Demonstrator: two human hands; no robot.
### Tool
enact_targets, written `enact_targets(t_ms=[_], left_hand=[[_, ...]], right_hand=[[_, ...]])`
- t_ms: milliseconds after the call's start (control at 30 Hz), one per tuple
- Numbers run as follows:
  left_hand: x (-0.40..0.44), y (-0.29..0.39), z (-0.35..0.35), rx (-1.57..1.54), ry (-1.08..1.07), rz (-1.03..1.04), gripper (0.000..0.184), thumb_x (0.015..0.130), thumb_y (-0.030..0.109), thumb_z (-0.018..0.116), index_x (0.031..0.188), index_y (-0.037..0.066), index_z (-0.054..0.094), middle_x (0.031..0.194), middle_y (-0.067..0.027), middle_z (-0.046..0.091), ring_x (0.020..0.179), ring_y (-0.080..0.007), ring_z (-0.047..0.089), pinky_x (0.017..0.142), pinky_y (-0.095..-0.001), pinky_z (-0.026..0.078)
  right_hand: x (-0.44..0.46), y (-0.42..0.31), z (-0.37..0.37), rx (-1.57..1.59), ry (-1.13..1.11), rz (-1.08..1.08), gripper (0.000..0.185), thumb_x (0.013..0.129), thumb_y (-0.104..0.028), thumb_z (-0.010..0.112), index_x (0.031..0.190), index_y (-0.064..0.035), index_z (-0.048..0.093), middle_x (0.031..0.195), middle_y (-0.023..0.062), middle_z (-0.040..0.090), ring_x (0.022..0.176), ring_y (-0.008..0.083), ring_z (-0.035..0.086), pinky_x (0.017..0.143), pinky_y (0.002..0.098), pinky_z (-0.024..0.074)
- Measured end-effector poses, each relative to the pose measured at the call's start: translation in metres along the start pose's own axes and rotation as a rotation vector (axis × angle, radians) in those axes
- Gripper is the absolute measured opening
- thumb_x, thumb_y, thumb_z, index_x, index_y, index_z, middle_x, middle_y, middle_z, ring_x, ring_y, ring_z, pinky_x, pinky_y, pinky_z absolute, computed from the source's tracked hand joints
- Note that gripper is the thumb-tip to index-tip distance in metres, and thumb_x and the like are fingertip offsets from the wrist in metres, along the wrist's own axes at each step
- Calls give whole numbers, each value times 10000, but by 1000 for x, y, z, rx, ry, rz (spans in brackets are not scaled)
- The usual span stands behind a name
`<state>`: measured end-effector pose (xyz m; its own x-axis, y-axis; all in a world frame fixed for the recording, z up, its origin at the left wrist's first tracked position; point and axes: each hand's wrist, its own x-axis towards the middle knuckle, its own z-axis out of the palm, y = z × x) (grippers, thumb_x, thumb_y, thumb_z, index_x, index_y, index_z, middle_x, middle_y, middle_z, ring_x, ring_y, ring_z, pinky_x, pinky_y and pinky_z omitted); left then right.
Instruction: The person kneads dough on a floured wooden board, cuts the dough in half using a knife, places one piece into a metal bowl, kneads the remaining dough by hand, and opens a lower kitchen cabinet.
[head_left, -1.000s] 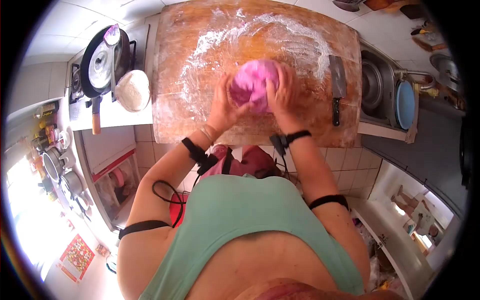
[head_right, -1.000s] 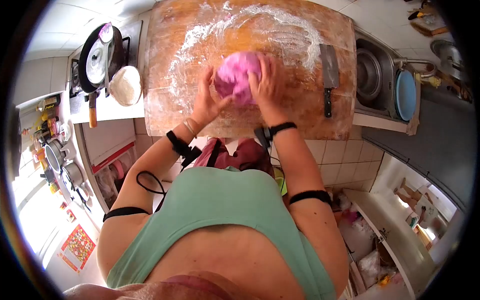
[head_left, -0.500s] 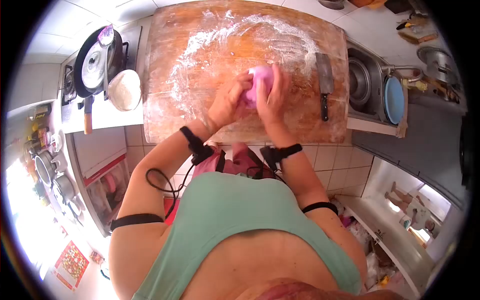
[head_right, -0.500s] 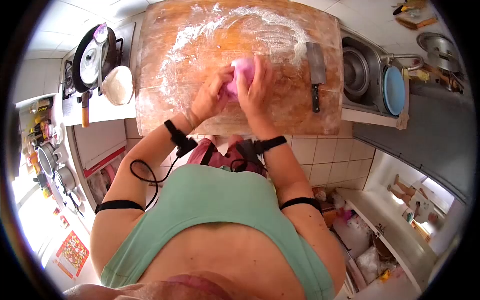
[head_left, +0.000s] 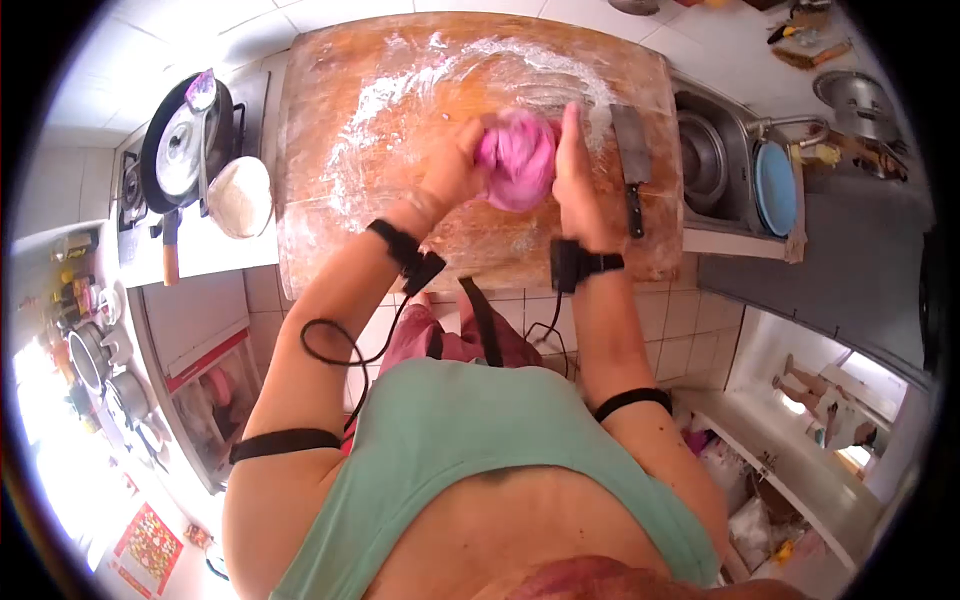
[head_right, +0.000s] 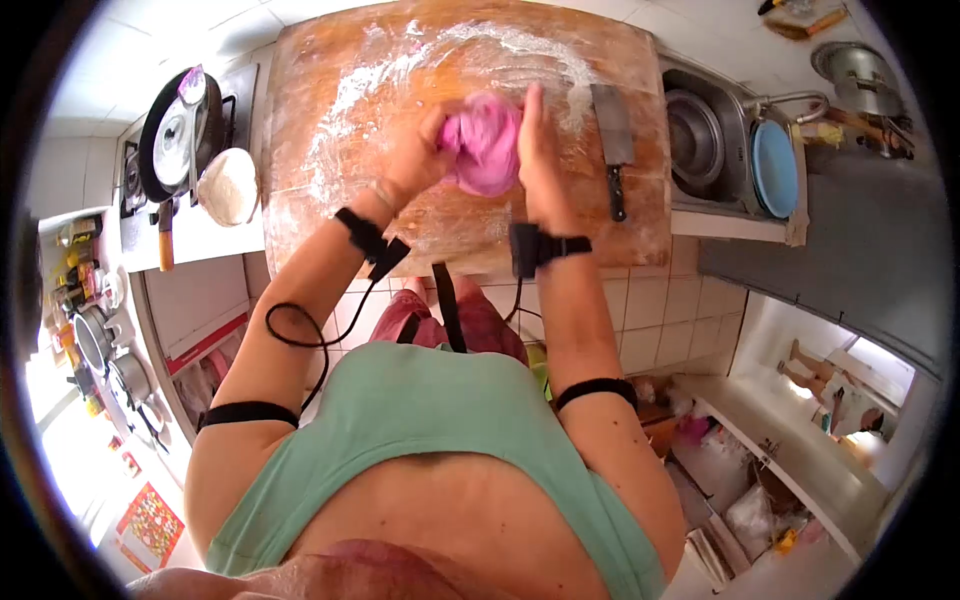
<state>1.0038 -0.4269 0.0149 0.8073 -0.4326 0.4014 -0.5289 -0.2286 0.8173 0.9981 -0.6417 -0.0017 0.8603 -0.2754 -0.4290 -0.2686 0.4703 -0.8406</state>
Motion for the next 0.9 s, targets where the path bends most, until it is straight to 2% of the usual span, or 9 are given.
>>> enact_targets(t_ms=[100, 200, 333, 433, 500, 600, 667, 733, 900], left_hand=[[-31, 40, 1, 69, -102, 171, 546, 795, -77, 670, 1324, 50, 622, 1408, -238, 632, 1338, -459, 589, 1147, -478, 485], [-53, 33, -8, 144, -179, 222, 626, 841, 0, 734, 1439, 25, 552, 1512, -266, 554, 1426, -499, 503, 1203, -493, 431], [-66, -5, 7, -99, -82, -153, 962, 877, 34, 753, 1678, 30, 219, 1582, -226, 485, 1463, -375, 492, 1209, -470, 408], [-22, -25, 29, -268, -22, -221, 917, 868, 12, 753, 1659, 70, 294, 1485, -178, 572, 1382, -293, 554, 1160, -419, 455], [-5, -28, 35, -379, -43, -320, 841, 840, 8, 755, 1599, 86, 400, 1431, -170, 616, 1341, -280, 590, 1128, -405, 490], [-1, 11, 20, -26, -59, -23, 757, 755, 21, 778, 1468, 63, 530, 1459, -196, 606, 1371, -343, 580, 1155, -464, 482], [-12, 30, 21, 83, -105, 214, 776, 690, 134, 870, 1412, 90, 587, 1480, -224, 568, 1382, -477, 518, 1160, -513, 457], [-29, 35, 13, 92, -125, 190, 867, 705, 175, 902, 1485, 103, 532, 1507, -238, 541, 1427, -490, 475, 1200, -536, 418], [-40, -6, 26, -272, -112, -197, 1091, 795, 120, 876, 1664, 43, 222, 1587, -257, 456, 1453, -359, 490, 1197, -451, 437]], right_hand=[[-104, 8, 32, -1017, 334, -602, 592, 1040, -462, 611, 1446, -31, 586, 1327, 241, 625, 1222, 418, 598, 1102, 500, 452], [-95, 51, 0, -1045, 228, -1000, 490, 1067, -407, 583, 1427, -75, 606, 1326, 236, 620, 1269, 437, 564, 1104, 520, 440], [-27, 37, -13, -1095, 228, -851, 486, 1118, -432, 497, 1405, -65, 634, 1417, 202, 604, 1306, 440, 552, 1134, 524, 429], [7, 21, -9, -1070, 255, -872, 553, 1125, -496, 436, 1387, -66, 664, 1458, 214, 598, 1340, 445, 538, 1163, 507, 413], [4, 2, -4, -358, 14, -306, 598, 1129, -525, 375, 1363, -74, 692, 1481, 221, 600, 1381, 423, 526, 1190, 474, 395], [-37, -16, 7, -582, -3, -295, 598, 1119, -528, 367, 1343, -92, 709, 1382, 239, 648, 1316, 405, 564, 1151, 454, 413], [-84, 7, 15, -1002, 258, -671, 409, 1090, -409, 512, 1309, -124, 707, 1278, 196, 646, 1160, 417, 607, 1023, 496, 459], [-87, 32, 3, -1161, 363, -936, 352, 1085, -364, 545, 1294, -129, 703, 1316, 177, 633, 1179, 434, 606, 1050, 516, 459], [-2, 24, -24, -1149, 251, -881, 416, 1096, -430, 515, 1319, -140, 714, 1323, 180, 652, 1219, 417, 610, 1095, 480, 462]])
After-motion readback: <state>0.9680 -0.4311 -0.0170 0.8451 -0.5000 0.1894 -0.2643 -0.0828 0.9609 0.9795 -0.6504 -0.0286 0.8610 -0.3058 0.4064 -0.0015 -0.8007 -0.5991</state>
